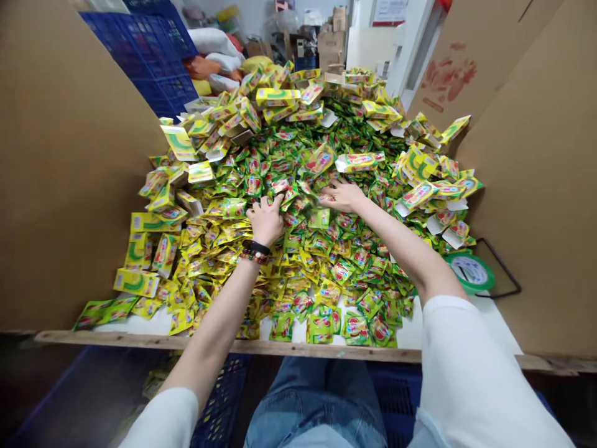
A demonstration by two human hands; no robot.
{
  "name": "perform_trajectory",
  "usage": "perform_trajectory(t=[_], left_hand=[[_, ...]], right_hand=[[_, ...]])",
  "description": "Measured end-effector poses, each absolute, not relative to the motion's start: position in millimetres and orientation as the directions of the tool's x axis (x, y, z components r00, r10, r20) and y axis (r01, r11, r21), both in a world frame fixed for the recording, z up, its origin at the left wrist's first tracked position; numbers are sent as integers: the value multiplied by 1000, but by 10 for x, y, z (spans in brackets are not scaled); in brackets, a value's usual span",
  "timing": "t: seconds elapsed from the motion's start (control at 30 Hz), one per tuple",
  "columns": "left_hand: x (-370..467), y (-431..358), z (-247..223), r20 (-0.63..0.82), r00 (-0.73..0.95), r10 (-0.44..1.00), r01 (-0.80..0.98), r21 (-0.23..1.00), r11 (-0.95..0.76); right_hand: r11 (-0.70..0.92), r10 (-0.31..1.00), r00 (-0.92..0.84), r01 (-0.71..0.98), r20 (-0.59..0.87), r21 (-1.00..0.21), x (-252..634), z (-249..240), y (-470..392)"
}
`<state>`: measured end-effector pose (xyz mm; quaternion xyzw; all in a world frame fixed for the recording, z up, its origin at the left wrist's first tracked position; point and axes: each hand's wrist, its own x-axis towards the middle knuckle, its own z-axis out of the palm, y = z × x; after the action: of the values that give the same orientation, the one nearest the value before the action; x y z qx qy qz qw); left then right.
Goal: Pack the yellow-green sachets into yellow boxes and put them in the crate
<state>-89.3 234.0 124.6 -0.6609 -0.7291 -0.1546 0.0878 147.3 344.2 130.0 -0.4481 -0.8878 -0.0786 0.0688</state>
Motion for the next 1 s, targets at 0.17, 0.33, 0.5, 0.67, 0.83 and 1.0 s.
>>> perform_trajectory(t=[0.17, 0.33, 0.5, 0.67, 0.83, 1.0], left_hand=[[-539, 2287, 1214, 315, 112, 942, 986, 80, -144], [21, 1991, 1083, 297, 321, 899, 929, 87, -360], [420, 1673, 915, 264, 373, 889, 909, 89, -408], [525, 1440, 797, 237, 455, 858, 862, 126, -492], [528, 1251, 790, 182, 500, 847, 842, 126, -524], [874, 1154, 742, 144, 393, 908, 899, 148, -412]], right_hand=[[570, 803, -578, 816, 147, 97, 1800, 1126, 3048], [538, 828, -558, 819, 59, 202, 2178, 842, 2526], [564, 817, -576, 803, 6, 191, 2473, 681, 2085], [608, 787, -618, 772, -7, 184, 2675, 638, 1734], [615, 782, -623, 777, 22, 130, 2865, 783, 1501], [357, 922, -356, 934, 154, 23, 2801, 1055, 1457]])
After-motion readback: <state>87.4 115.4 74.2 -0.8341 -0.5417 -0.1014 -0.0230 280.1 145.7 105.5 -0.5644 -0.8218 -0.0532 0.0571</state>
